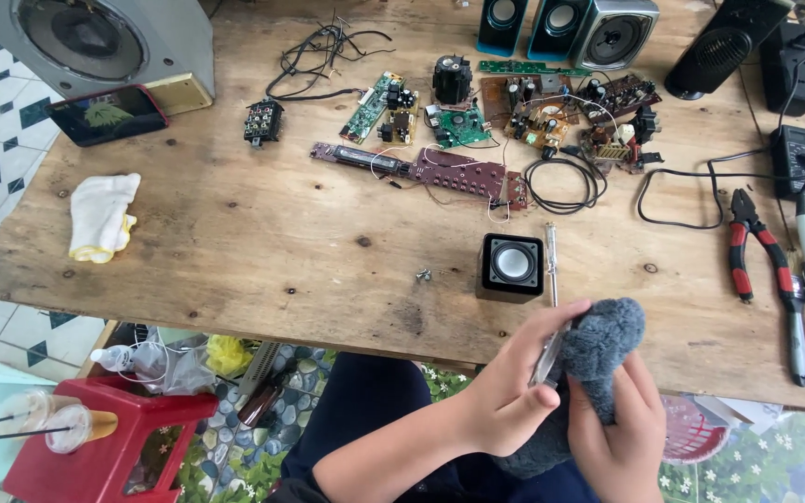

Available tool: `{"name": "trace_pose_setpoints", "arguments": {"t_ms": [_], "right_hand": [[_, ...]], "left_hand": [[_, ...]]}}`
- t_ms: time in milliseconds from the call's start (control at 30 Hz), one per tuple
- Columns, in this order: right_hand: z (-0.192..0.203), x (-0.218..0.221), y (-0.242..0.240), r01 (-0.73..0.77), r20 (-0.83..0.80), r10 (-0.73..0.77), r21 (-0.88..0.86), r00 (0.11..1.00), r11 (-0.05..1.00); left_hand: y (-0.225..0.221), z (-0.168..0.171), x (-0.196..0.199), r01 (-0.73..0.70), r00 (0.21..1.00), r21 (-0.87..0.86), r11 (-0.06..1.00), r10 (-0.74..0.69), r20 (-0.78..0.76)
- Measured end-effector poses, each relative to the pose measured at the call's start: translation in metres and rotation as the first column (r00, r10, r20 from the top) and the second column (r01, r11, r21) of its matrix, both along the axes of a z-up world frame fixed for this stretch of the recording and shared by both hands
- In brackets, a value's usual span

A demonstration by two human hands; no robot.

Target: Cleaning a small speaker driver and its plastic housing using a cloth at a repair bench.

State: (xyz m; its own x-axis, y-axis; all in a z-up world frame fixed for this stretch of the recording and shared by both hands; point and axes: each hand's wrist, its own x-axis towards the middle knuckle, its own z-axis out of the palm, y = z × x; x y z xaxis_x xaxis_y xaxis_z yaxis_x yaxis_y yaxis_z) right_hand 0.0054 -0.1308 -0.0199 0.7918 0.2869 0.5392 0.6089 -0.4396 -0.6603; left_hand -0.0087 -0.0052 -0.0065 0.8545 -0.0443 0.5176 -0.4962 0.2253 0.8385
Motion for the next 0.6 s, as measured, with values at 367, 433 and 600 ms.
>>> {"name": "trace_pose_setpoints", "arguments": {"t_ms": [367, 433, 600], "right_hand": [[0.009, -0.001, 0.013, -0.04, -0.108, 0.037, -0.028, 0.993, 0.999], [0.004, 0.001, 0.009, 0.009, -0.085, -0.018, -0.099, 0.996, 0.995], [-0.003, 0.001, 0.005, 0.093, 0.003, -0.095, -0.245, 0.995, 0.965]], "left_hand": [[0.008, 0.0, 0.003, 0.119, 0.981, -0.083, 0.989, -0.13, -0.142], [0.007, 0.002, 0.002, 0.134, 0.978, -0.125, 0.983, -0.152, -0.146], [0.002, -0.006, 0.001, -0.034, 0.992, 0.042, 0.999, 0.038, -0.12]]}}
